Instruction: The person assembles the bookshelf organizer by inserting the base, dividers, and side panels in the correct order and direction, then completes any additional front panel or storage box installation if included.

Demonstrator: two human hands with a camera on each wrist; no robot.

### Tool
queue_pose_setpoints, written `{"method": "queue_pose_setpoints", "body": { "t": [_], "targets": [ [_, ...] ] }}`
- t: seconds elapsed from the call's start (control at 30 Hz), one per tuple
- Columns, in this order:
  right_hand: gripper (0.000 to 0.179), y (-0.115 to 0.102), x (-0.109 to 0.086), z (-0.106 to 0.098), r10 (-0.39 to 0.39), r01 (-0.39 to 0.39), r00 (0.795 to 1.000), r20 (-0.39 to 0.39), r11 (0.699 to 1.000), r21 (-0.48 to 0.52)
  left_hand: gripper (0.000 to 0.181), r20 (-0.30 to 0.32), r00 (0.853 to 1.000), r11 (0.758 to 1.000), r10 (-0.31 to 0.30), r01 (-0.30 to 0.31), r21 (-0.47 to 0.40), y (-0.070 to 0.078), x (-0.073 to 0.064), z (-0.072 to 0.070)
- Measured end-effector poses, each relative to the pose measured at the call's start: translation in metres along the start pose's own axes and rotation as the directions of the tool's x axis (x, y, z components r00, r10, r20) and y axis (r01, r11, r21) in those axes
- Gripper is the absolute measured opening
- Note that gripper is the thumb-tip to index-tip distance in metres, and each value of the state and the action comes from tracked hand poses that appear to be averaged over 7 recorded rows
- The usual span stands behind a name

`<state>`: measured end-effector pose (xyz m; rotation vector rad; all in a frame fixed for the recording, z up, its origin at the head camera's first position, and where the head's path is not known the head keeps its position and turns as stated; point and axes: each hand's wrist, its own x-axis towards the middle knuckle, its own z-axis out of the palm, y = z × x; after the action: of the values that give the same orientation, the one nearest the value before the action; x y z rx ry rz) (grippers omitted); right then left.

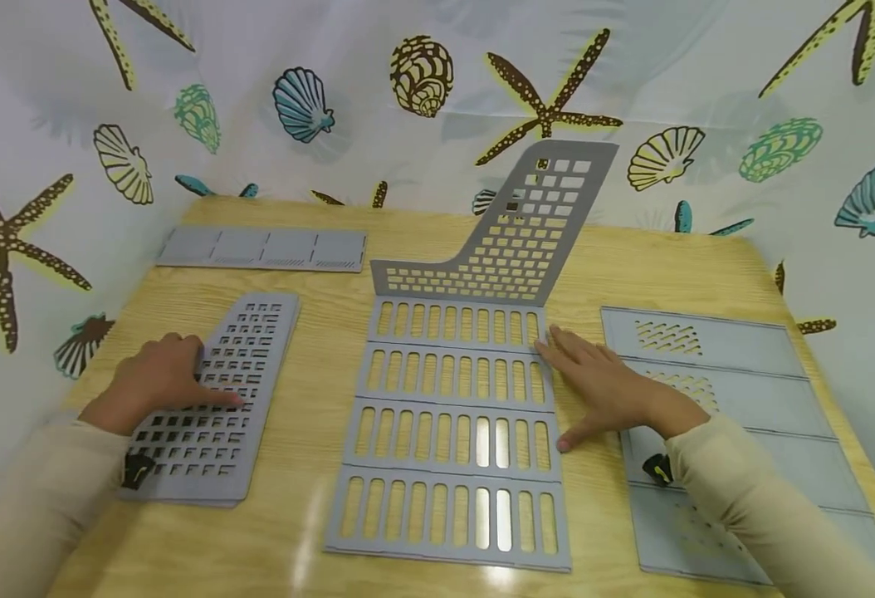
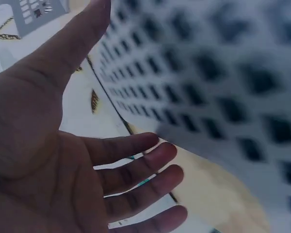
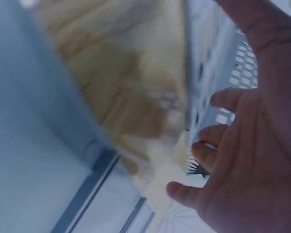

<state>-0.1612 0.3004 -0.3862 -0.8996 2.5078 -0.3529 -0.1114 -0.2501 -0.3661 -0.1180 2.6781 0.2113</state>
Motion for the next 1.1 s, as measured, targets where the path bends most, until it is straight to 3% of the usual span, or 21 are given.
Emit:
{"method": "queue_pose_setpoints", "body": {
  "t": [0.1,0.23,0.4,0.5,0.57,0.73,0.83,0.97,1.03,1.1],
  "targets": [
    [0.133,-0.002,0.002,0.000,-0.015,0.015,1.000,0.009,1.000,-0.025,0.109,-0.006,0.999,0.998,-0.033,0.033,-0.044,-0.018,-0.015,0.011],
    [0.128,-0.002,0.002,0.000,-0.018,0.018,1.000,0.004,0.999,-0.032,0.106,-0.009,0.999,0.995,-0.044,0.043,-0.096,-0.025,-0.019,0.018],
    [0.124,-0.002,0.002,0.000,-0.023,0.023,1.000,0.011,1.000,-0.009,0.092,-0.108,0.993,0.987,-0.044,0.026,-0.161,-0.033,-0.019,0.028],
    [0.124,-0.002,0.003,-0.001,-0.033,0.033,0.999,0.006,0.999,-0.009,0.086,-0.136,0.990,0.983,-0.028,0.002,-0.185,-0.042,-0.018,0.031],
    [0.123,-0.001,0.004,-0.001,-0.042,0.042,0.999,0.003,0.999,-0.010,0.087,-0.120,0.992,0.981,-0.026,0.003,-0.192,-0.050,-0.019,0.030],
    [0.123,0.001,0.005,-0.001,-0.050,0.050,0.999,-0.002,0.999,-0.007,0.099,-0.014,0.997,0.970,-0.081,0.076,-0.229,-0.064,-0.020,0.028],
    [0.122,0.002,0.005,0.000,-0.049,0.049,0.999,-0.004,0.999,-0.007,0.093,-0.007,0.996,0.954,-0.088,0.083,-0.288,-0.068,-0.021,0.030],
    [0.122,0.004,0.007,0.003,-0.049,0.049,0.999,-0.007,0.999,-0.011,0.081,-0.069,0.997,0.933,-0.026,0.000,-0.359,-0.066,-0.022,0.019],
    [0.122,0.005,0.007,0.004,-0.045,0.045,0.999,-0.007,0.999,-0.008,0.073,-0.127,0.992,0.922,0.028,-0.074,-0.380,-0.061,-0.023,0.007],
    [0.122,0.005,0.007,0.004,-0.048,0.048,0.999,-0.011,0.999,-0.009,0.065,-0.186,0.979,0.892,0.087,-0.160,-0.423,-0.053,-0.022,-0.006]
  ]
}}
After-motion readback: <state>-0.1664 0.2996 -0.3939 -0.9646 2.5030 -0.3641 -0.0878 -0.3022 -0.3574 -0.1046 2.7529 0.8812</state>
